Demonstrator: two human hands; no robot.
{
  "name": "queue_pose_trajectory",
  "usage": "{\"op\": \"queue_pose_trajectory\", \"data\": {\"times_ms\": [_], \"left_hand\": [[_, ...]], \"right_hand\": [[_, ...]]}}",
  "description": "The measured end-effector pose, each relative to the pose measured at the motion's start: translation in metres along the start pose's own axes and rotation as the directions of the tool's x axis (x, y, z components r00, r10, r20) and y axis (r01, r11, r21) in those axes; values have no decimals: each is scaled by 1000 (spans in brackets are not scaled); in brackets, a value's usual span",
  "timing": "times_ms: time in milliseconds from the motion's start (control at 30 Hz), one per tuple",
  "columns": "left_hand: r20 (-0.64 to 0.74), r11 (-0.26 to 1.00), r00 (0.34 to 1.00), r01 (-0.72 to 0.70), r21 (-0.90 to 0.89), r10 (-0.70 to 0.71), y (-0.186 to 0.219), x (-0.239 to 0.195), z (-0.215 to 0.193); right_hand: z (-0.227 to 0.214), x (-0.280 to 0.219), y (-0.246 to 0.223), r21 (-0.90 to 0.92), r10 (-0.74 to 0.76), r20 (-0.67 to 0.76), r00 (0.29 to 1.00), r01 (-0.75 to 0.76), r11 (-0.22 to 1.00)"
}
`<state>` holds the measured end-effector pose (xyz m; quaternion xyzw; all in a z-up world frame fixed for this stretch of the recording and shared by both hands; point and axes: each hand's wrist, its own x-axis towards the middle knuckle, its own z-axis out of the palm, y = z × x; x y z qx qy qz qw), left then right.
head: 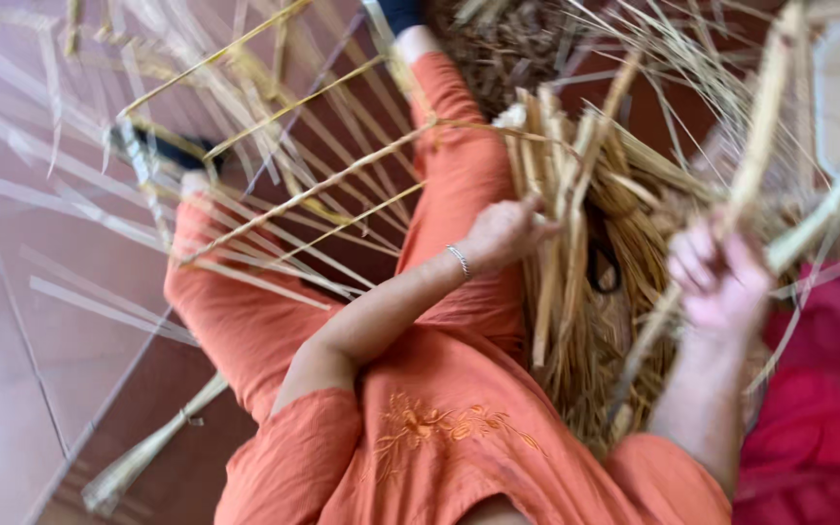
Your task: The person weaves thin dried plant strips into a rectangular basket frame, threading strands through the structure and tightening them by hand. The person occasionally picks up additional strips from nearby bundles and integrates them into the weave.
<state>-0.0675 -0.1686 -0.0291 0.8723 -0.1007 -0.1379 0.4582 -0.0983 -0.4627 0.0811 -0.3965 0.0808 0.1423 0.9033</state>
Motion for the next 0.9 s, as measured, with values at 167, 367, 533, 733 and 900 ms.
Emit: {"op": "queue_pose_trajectory", "data": {"times_ms": [167,367,533,733,900], "left_hand": [[-121,971,983,-160,-178,140,-35,-59,-56],[-426,918,855,132,-373,-296,-127,-193,-152],[-737,844,430,132,-520,-521,-203,-290,-209],[-864,901,294,280,-331,-408,-283,-303,-259],[-779,904,475,91,-419,-409,-312,-261,-282]], "right_hand": [[50,2,-38,-499,-149,183,972,223,838],[197,60,22,-830,-34,558,829,557,-34],[323,84,133,-495,220,823,524,851,-176],[403,95,226,-344,341,853,395,917,-203],[441,95,261,-232,440,840,316,944,-236]]}}
